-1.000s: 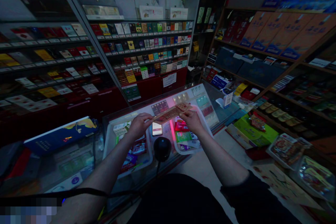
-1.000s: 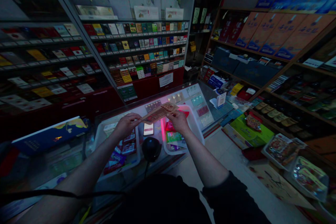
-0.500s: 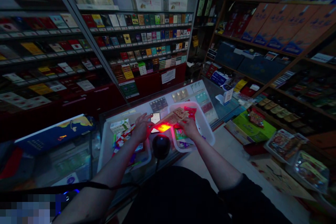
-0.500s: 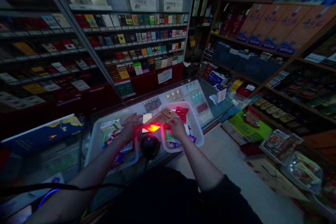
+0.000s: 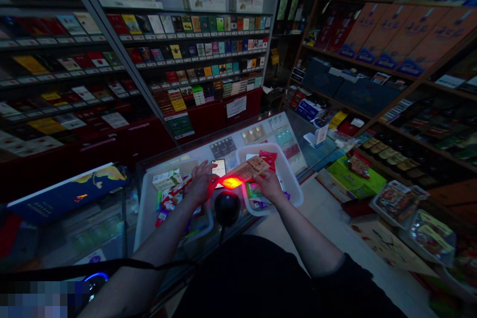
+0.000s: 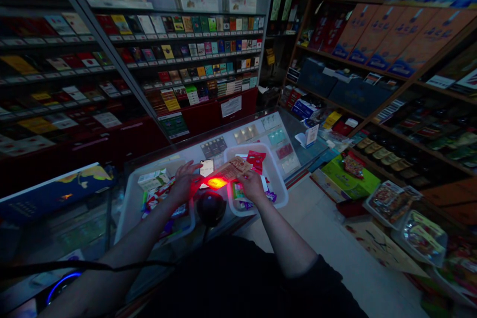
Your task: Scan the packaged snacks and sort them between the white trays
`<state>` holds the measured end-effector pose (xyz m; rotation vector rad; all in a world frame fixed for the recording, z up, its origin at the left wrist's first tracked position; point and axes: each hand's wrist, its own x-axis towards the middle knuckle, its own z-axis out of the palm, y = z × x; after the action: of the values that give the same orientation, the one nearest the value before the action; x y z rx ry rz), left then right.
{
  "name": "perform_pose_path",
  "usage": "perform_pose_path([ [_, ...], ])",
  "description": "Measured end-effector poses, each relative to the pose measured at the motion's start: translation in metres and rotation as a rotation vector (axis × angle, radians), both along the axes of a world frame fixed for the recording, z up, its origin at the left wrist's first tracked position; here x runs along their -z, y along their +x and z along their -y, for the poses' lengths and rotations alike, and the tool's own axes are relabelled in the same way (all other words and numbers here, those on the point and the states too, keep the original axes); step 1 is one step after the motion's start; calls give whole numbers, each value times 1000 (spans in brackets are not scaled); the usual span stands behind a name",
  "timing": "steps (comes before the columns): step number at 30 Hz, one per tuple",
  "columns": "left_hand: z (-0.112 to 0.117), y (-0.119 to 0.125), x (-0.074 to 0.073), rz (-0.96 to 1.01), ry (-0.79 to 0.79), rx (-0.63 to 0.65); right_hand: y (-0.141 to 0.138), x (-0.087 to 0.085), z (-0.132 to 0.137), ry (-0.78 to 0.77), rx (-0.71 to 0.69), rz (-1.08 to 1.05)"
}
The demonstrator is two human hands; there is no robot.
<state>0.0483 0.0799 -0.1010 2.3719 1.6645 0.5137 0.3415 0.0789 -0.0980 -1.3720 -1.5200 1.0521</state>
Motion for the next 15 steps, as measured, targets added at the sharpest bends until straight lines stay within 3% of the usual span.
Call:
perform_pose_path([
  [15,-2,4,-13,5,10,37,3,12,1,-136,93,-3],
])
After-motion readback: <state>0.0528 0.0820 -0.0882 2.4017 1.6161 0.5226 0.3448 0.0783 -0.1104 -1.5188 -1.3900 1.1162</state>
